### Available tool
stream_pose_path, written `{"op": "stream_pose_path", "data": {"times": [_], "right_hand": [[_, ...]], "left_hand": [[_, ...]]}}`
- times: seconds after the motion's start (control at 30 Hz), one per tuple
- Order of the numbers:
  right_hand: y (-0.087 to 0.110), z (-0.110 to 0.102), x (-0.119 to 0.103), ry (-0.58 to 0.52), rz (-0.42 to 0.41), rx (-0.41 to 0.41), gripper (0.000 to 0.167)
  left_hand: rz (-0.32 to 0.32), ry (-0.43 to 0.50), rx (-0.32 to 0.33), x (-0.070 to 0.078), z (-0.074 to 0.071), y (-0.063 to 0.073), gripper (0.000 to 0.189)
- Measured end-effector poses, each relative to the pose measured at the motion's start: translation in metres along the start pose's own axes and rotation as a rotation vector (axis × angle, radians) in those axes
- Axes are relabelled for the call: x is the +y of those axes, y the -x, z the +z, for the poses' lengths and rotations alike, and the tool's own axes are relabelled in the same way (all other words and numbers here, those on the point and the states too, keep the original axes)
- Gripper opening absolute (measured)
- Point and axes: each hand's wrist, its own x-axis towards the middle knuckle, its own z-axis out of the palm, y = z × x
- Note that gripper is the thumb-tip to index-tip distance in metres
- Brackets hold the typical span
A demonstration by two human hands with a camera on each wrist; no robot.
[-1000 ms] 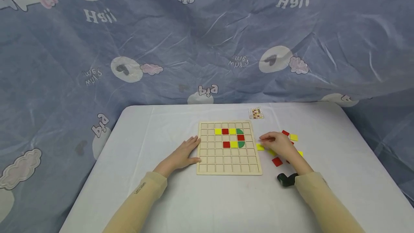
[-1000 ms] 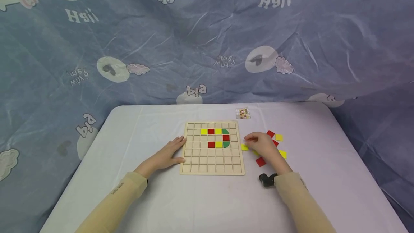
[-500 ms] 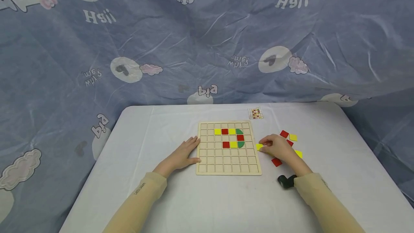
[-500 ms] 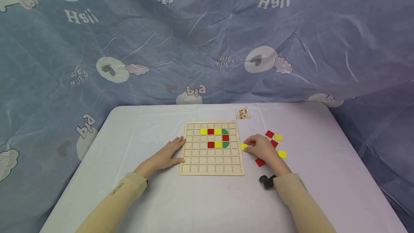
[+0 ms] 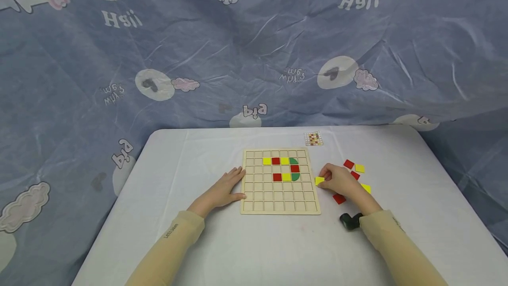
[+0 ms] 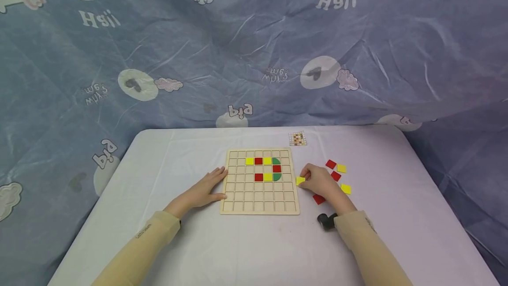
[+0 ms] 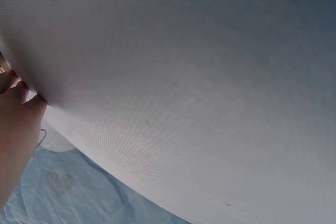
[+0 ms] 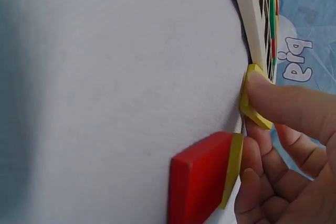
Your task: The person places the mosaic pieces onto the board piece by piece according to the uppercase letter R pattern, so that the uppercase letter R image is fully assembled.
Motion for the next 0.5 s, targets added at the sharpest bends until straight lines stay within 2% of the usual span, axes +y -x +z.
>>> {"op": "stream_pose_path", "data": {"times": [0.23, 0.37, 0.5], "right_hand": [[0.000, -0.010, -0.005, -0.082, 0.020, 0.040, 0.021], [-0.007, -0.009, -0.014, -0.133, -0.024, 0.056, 0.025], [-0.014, 0.002, -0.034, -0.190, -0.071, 0.083, 0.024]], "left_hand": [[0.002, -0.013, -0.010, 0.000, 0.001, -0.001, 0.084], [-0.001, -0.015, -0.007, -0.001, 0.001, -0.001, 0.084], [0.001, -0.008, -0.002, -0.001, 0.000, 0.000, 0.084]]}}
